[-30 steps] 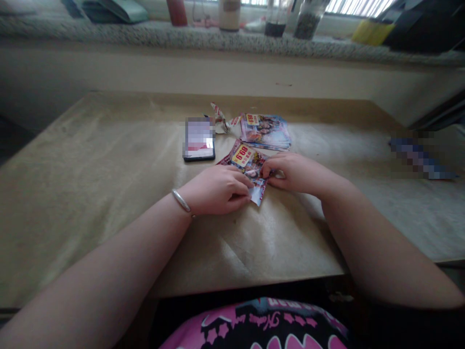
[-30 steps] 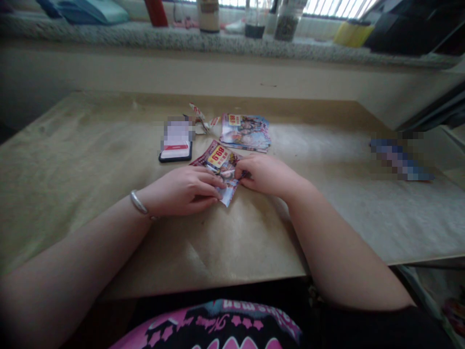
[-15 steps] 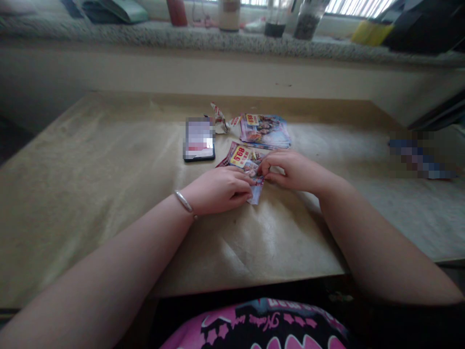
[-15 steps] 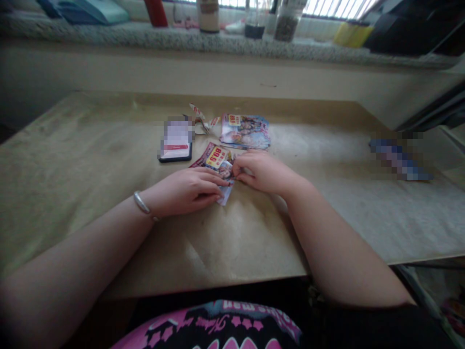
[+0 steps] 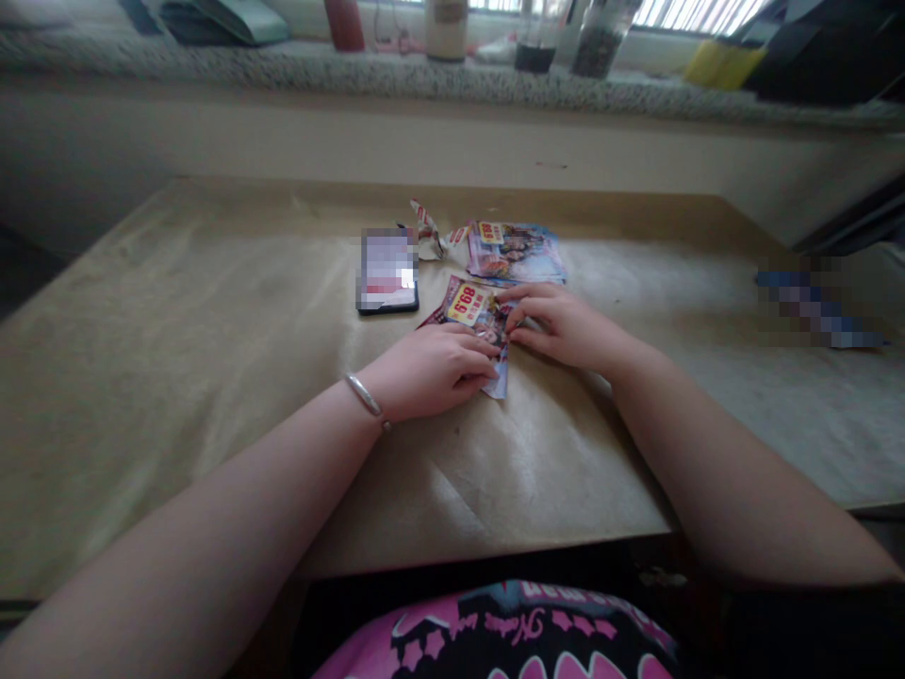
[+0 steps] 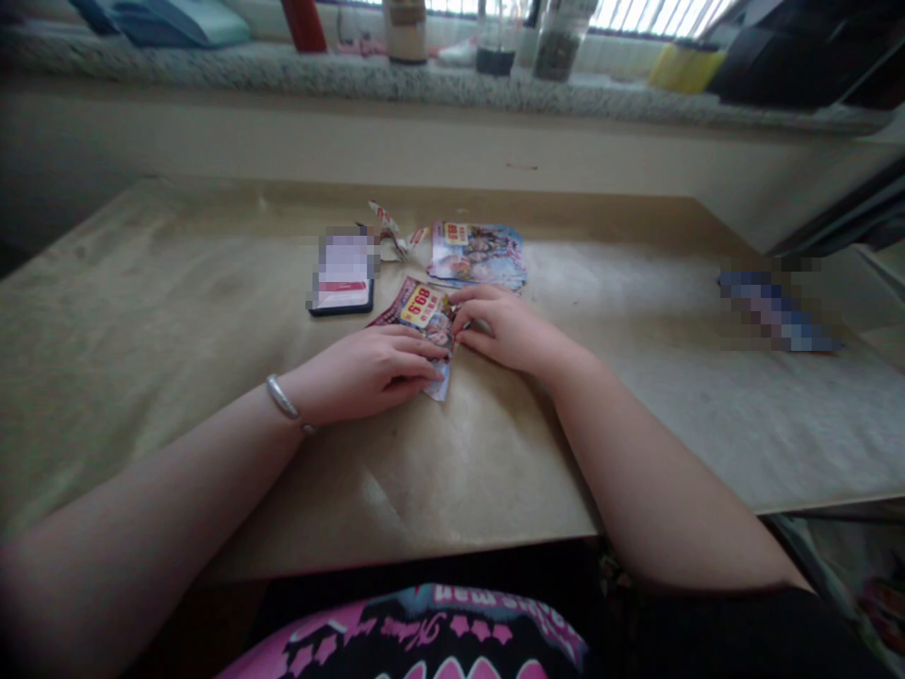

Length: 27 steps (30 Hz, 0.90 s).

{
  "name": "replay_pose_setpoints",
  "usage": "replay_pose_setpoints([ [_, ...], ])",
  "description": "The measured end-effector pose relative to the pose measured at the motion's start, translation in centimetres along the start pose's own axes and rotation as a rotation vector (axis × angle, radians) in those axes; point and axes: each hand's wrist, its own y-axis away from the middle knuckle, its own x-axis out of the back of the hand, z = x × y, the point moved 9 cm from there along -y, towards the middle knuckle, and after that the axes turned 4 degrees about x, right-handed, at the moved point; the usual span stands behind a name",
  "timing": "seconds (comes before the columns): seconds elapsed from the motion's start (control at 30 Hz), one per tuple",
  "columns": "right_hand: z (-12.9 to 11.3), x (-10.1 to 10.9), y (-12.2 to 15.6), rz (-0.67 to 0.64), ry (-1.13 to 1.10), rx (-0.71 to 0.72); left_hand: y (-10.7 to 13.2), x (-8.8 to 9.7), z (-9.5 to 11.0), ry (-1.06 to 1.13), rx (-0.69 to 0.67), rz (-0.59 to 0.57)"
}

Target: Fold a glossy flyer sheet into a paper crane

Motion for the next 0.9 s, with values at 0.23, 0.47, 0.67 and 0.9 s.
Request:
replay_pose_setpoints([
  [0.23, 1.3, 0.5, 0.4, 0.052, 0.043, -0.176, 0.0, -0.1, -0.1, 0.013, 0.014, -0.008],
  [0.47, 2.8, 0.9, 1.2, 0.047, 0.09, -0.475, 0.0, -0.2, -0.1, 0.02, -0.013, -0.016],
  [0.67, 3.5, 1.4, 1.7, 0.127, 0.039, -0.548, 0.0, -0.2, -0.1, 0.019, -0.017, -0.013],
  [0.9, 3.7, 1.2, 1.6, 0.151, 0.046, -0.532, 0.0, -0.1, -0.2, 0.053, -0.015, 0.001],
])
